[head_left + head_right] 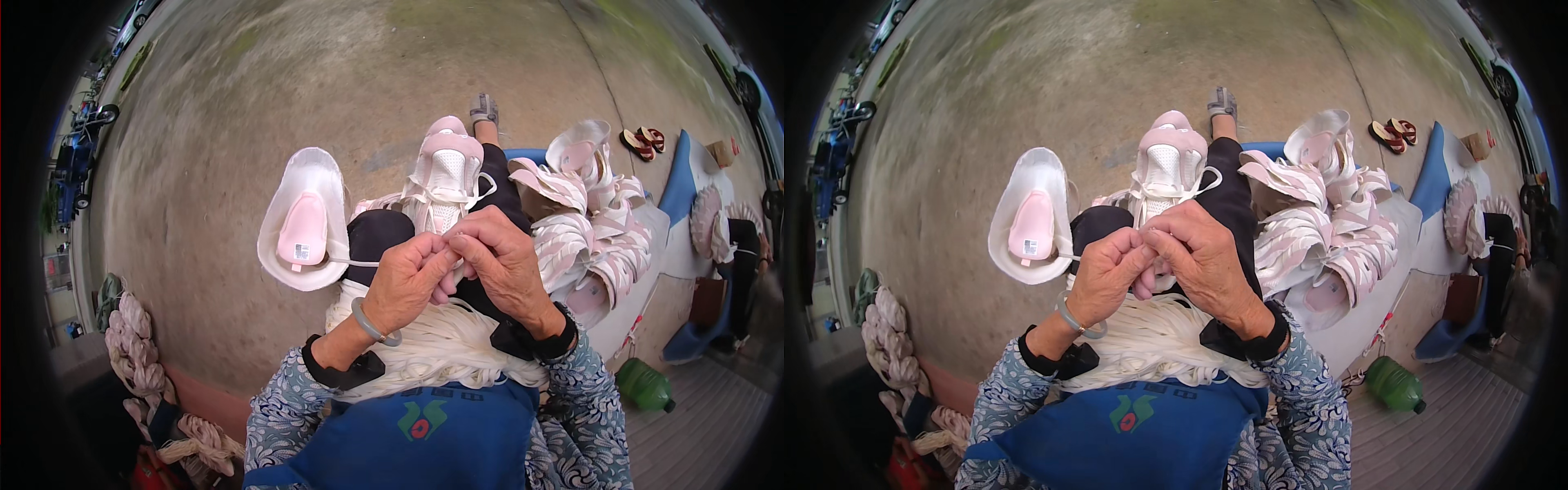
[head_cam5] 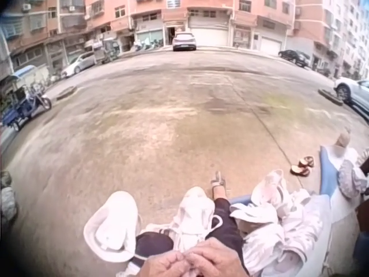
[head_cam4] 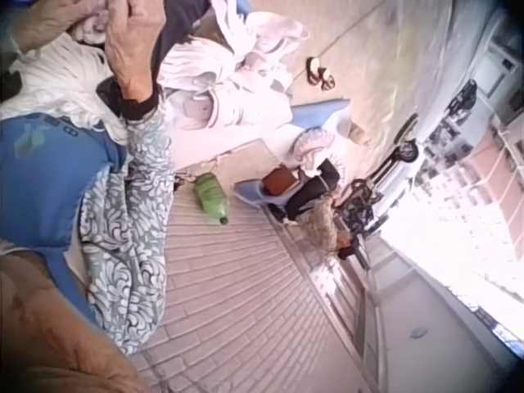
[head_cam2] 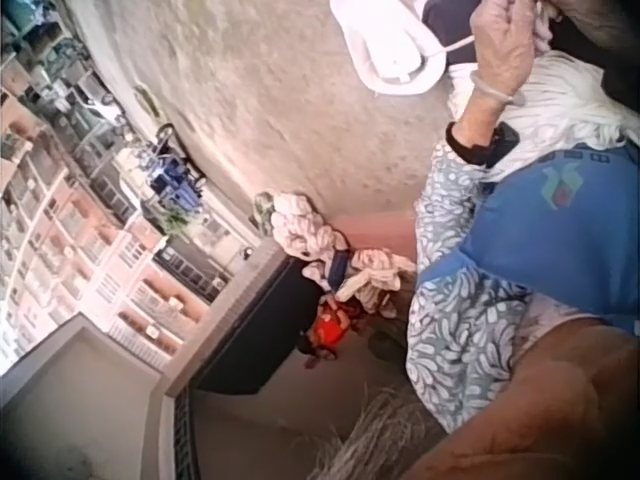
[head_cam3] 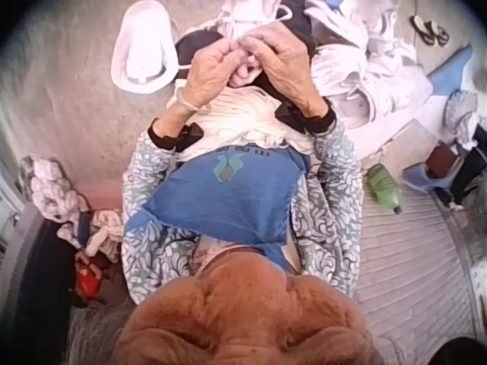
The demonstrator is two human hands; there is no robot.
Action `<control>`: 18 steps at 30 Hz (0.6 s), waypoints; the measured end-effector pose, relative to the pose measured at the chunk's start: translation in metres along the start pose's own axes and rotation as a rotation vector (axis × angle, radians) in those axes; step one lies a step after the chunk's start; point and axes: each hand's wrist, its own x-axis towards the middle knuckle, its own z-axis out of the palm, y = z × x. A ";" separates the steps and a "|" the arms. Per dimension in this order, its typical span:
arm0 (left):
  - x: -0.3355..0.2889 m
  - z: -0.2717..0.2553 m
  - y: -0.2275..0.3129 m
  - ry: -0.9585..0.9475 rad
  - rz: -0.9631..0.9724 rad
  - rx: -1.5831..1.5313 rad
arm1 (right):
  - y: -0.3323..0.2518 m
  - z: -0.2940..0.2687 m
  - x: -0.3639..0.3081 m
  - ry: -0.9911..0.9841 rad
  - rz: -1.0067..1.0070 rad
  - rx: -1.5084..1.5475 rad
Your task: Lacing white shoelaces into pink and white sneakers.
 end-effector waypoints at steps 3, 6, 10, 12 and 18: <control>0.026 -0.024 0.000 0.117 0.137 0.238 | -0.004 -0.008 0.002 0.028 0.076 0.127; 0.083 -0.059 -0.002 0.325 0.350 0.683 | -0.029 -0.016 0.003 -0.082 0.289 0.206; 0.147 -0.086 -0.021 0.153 0.150 0.760 | -0.048 -0.021 -0.009 -0.191 0.094 -0.203; 0.155 -0.081 -0.022 -0.030 -0.079 0.544 | -0.063 -0.034 -0.017 -0.177 0.001 -0.361; 0.143 -0.073 -0.016 0.101 -0.050 0.487 | -0.121 -0.067 -0.062 -0.063 -0.161 -0.456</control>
